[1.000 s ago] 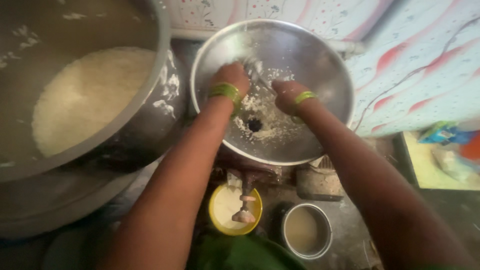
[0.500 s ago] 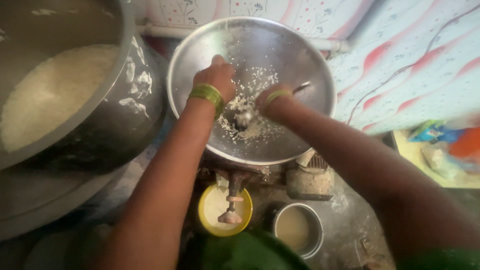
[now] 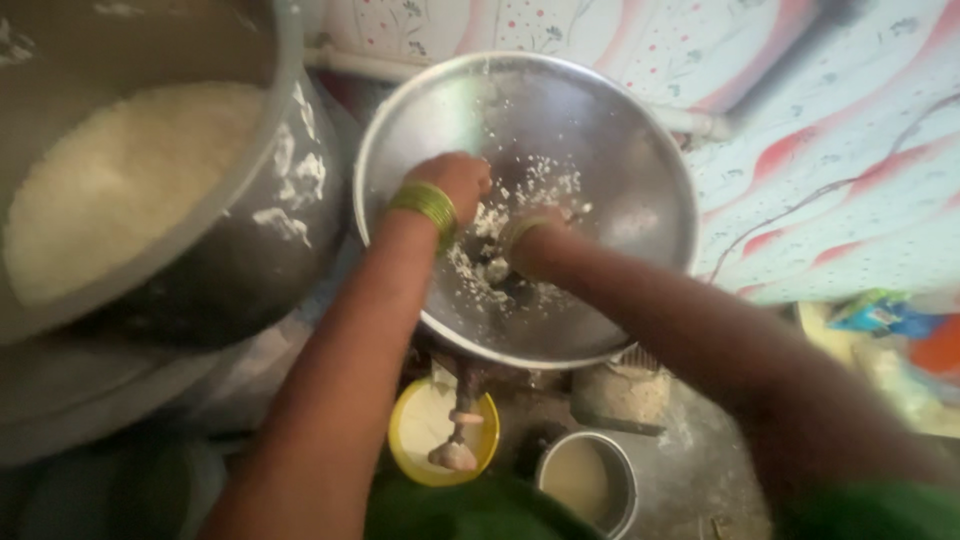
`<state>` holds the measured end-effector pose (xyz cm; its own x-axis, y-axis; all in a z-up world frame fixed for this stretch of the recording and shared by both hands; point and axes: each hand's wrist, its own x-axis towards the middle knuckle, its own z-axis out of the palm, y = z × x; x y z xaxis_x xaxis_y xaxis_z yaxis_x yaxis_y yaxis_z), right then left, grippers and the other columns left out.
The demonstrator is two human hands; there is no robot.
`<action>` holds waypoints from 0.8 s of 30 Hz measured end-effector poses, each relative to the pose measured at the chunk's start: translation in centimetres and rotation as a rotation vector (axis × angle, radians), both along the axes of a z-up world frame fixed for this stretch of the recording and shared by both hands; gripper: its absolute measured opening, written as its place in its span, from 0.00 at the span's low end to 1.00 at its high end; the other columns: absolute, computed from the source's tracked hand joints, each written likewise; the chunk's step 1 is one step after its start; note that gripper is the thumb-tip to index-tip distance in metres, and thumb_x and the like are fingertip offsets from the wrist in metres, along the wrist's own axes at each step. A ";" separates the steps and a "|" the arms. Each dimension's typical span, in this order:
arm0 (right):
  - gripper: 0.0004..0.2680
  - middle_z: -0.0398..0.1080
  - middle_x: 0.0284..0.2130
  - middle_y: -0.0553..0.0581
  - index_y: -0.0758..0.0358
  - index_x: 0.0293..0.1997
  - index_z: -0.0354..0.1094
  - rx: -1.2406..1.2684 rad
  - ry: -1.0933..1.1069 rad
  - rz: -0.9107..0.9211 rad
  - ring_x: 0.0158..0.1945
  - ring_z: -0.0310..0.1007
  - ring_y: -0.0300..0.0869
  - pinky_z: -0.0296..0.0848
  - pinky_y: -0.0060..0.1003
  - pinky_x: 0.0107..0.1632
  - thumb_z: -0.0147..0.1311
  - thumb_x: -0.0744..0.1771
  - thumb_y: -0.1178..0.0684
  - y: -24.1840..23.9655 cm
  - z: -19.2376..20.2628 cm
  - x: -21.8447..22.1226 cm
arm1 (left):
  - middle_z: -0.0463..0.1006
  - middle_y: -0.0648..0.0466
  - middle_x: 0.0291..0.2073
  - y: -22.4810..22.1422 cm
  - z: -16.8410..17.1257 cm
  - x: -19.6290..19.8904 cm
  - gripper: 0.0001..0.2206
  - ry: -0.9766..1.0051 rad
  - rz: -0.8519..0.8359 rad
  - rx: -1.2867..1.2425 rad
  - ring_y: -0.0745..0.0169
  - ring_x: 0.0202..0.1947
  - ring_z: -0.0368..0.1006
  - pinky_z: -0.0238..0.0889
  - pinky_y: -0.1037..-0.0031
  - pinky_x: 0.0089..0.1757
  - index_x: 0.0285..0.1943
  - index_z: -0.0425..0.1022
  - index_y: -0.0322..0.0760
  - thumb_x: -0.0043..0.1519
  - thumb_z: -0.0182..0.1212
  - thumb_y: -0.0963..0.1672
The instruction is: The person scoops soaked rice from a large metal bowl into a grinding machine hopper using a ladle and hands. The machine grinds the rice into a paste that flows into a yellow bucket below. The person repeatedly refills the hopper and occasionally uses a stick to push remaining rice into the grinder.
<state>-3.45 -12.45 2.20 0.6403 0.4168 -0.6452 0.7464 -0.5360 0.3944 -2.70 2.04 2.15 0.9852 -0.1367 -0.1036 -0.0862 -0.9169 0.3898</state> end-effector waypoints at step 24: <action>0.12 0.71 0.57 0.48 0.40 0.60 0.72 0.273 -0.246 -0.595 0.53 0.73 0.45 0.70 0.48 0.61 0.49 0.70 0.48 -3.6 18.8 2.5 | 0.76 0.48 0.60 1.0 3.6 -0.8 0.14 0.032 -0.257 0.216 0.50 0.60 0.72 0.42 0.42 0.68 0.62 0.73 0.44 0.69 0.47 0.43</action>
